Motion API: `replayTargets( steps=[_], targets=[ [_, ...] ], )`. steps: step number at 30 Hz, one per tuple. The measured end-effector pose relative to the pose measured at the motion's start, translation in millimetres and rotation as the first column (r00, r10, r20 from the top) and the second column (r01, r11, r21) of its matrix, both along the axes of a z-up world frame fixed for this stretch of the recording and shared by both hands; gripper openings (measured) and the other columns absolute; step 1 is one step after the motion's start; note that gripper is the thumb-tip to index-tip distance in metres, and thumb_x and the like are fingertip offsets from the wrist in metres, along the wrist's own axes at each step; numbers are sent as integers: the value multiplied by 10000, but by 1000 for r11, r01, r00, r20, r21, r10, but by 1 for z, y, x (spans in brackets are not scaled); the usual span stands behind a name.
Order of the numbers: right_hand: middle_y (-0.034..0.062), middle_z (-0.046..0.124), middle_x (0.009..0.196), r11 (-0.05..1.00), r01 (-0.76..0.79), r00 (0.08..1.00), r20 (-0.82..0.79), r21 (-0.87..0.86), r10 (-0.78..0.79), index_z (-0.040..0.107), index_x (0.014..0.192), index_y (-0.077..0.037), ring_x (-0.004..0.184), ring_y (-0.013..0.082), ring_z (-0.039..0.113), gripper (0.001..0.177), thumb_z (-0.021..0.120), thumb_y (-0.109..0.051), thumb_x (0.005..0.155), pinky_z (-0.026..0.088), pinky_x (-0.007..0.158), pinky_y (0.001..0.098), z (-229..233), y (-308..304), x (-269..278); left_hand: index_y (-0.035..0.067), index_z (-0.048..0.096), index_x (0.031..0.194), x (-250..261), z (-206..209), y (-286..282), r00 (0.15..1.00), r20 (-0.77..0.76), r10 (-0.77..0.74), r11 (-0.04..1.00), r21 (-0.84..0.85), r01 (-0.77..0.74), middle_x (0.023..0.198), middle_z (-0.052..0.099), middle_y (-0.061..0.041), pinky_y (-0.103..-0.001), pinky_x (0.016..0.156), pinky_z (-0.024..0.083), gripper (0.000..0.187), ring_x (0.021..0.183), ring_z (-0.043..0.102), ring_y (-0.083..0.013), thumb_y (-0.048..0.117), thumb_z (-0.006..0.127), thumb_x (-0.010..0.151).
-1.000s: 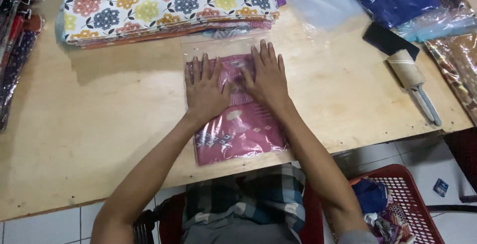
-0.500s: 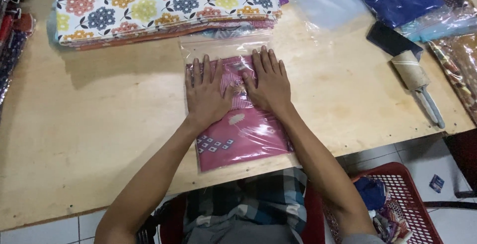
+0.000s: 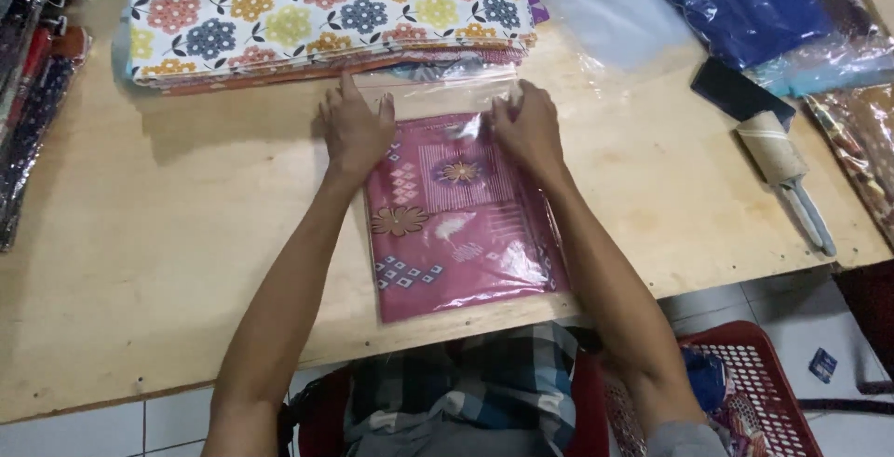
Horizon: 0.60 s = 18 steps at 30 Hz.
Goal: The person puts a folded piece of pink fabric into a clear plastic bag and seals the zipper closure by hand.
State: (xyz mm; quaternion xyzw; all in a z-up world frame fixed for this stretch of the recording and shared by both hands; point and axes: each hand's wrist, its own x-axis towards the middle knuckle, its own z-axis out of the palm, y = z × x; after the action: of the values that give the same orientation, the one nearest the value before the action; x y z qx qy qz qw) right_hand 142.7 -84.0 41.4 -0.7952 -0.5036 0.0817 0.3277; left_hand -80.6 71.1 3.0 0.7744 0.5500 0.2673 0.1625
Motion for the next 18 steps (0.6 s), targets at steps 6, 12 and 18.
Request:
replayTargets(
  steps=[6,12,18],
  targets=[
    [132,742,1036,969,243,945,-214,-48,-247,609,1356,-60,1078,342,717,766,785,-606,848,562,915,480,-23,41,47,82,585,1269,5,5,30,968,238,78,962,-272,-11,1092,737,-162,-488,874,575,539,1063,727,-357,283,823,829],
    [150,744,918,972,122,876,-483,199,-11,738,1089,-13,886,259,739,347,766,-312,914,555,789,412,2,17,40,77,677,999,-23,36,6,713,688,-137,924,-171,343,742,706,-77,-228,572,530,137,670,674,-106,190,725,938],
    [20,684,812,947,115,813,-577,300,85,728,985,-116,837,122,679,246,786,-343,911,524,787,305,13,9,30,96,649,992,-28,23,20,721,662,-204,886,-188,424,754,620,-7,-265,608,496,89,687,604,-81,184,646,1003]
  ],
)
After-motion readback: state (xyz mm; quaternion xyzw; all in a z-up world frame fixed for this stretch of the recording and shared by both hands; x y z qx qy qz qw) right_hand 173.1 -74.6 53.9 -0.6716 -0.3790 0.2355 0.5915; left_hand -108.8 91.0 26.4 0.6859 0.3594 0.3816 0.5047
